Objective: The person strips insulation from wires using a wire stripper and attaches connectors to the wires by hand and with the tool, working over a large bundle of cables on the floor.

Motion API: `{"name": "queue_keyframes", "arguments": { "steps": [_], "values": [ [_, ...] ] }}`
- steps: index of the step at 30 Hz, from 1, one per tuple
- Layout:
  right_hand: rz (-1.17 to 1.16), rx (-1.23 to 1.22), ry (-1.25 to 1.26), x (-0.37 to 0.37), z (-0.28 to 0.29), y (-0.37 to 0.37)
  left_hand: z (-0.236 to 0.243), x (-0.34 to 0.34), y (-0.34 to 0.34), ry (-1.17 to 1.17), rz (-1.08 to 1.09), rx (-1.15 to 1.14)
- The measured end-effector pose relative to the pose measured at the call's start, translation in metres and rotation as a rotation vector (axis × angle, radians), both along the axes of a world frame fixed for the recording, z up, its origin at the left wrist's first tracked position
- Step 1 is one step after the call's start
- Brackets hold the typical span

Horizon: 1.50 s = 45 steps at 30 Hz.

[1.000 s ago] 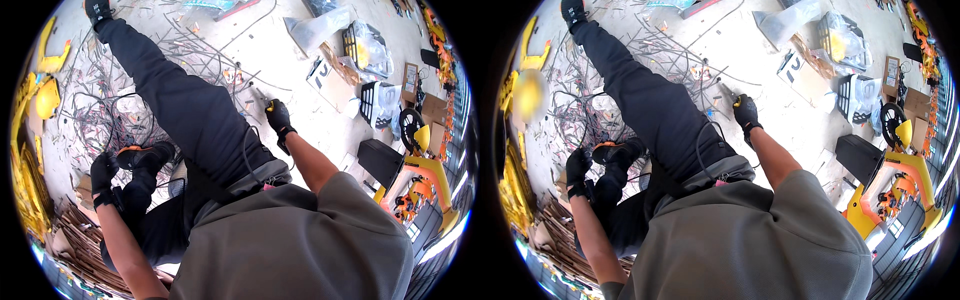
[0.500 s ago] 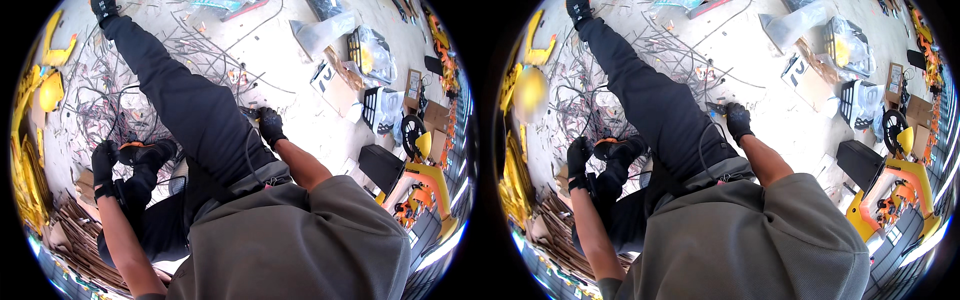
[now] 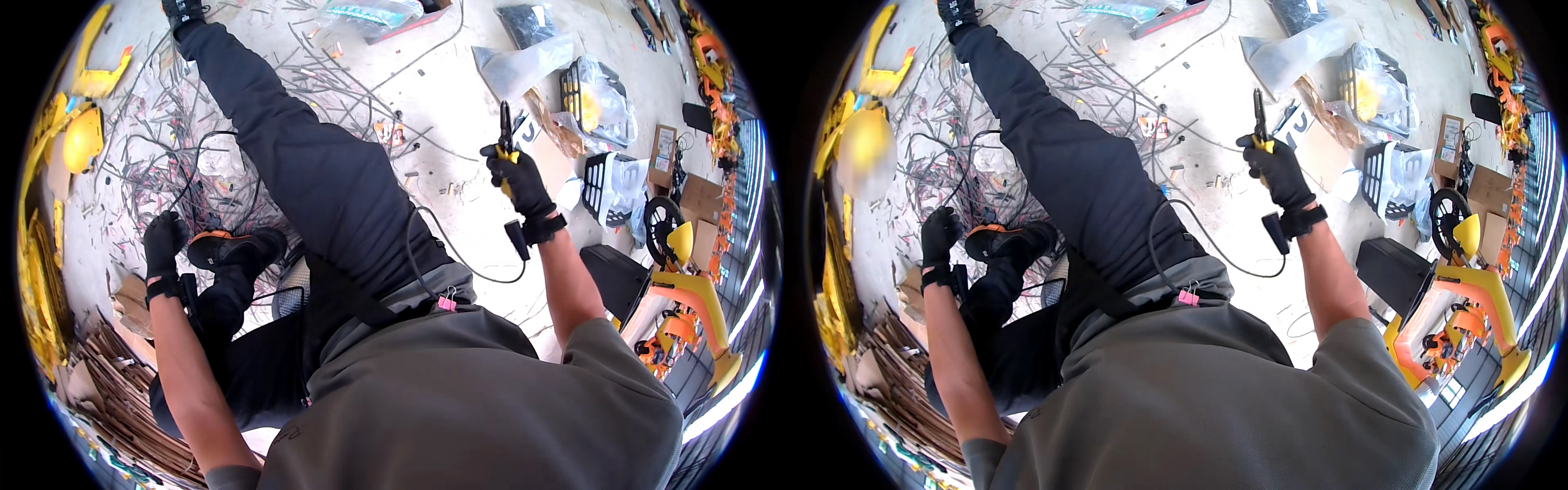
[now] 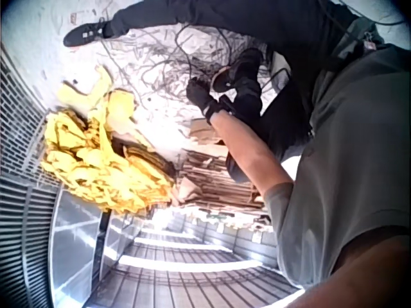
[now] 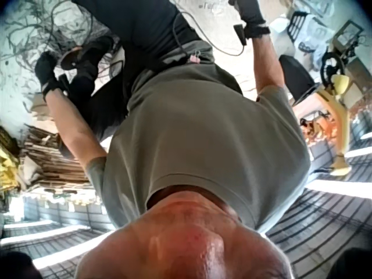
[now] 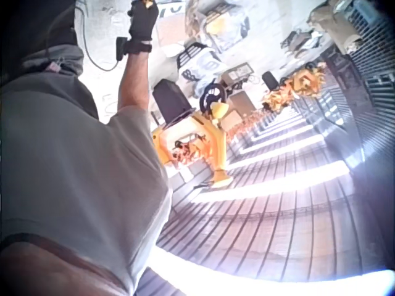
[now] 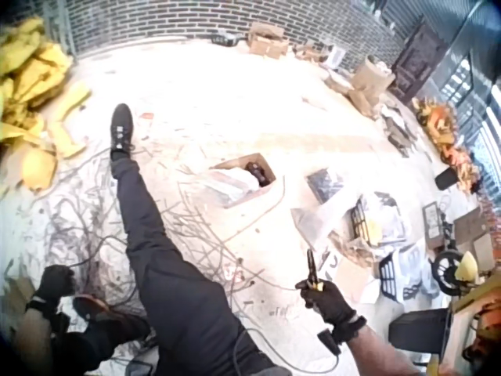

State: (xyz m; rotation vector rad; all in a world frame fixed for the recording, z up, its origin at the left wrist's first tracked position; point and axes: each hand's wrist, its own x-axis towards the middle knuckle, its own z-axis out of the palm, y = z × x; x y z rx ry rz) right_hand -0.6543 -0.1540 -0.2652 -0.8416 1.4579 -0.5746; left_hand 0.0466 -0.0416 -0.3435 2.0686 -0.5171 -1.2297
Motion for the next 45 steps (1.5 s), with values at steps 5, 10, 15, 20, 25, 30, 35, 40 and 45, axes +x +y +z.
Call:
{"name": "queue_keyframes", "arguments": {
  "steps": [5, 10, 15, 20, 25, 30, 35, 40, 45],
  "values": [
    [0.327, 0.254, 0.171, -0.017, -0.07, 0.014, -0.031, 0.036, 0.024, -0.498, -0.54, -0.185],
    [0.392, -0.065, 0.557, -0.024, -0.206, 0.061, -0.01, 0.011, 0.025, -0.064, -0.098, -0.038],
    [0.018, 0.271, 0.816, 0.051, -0.205, 0.004, 0.011, -0.016, 0.021, -0.023, 0.025, -0.005],
    [-0.07, 0.27, 0.989, 0.069, -0.208, -0.007, 0.02, -0.036, 0.009, -0.039, -0.016, -0.062],
    [0.253, 0.085, 0.997, 0.019, -0.244, -0.001, 0.003, -0.034, 0.009, -0.017, 0.016, -0.049],
    [-0.342, 0.12, 0.186, 0.022, -0.142, 0.0, -0.008, -0.015, 0.013, -0.049, 0.023, -0.03],
    [-0.114, 0.269, 0.561, 0.016, -0.171, -0.007, -0.006, -0.023, 0.002, -0.077, -0.038, -0.073],
    [0.09, 0.239, 0.95, 0.08, -0.195, -0.007, 0.023, -0.042, 0.008, -0.08, -0.004, -0.064],
    [0.104, 0.268, 1.051, 0.081, -0.231, -0.012, 0.019, -0.045, 0.01, -0.101, -0.042, -0.114]
  ]
}}
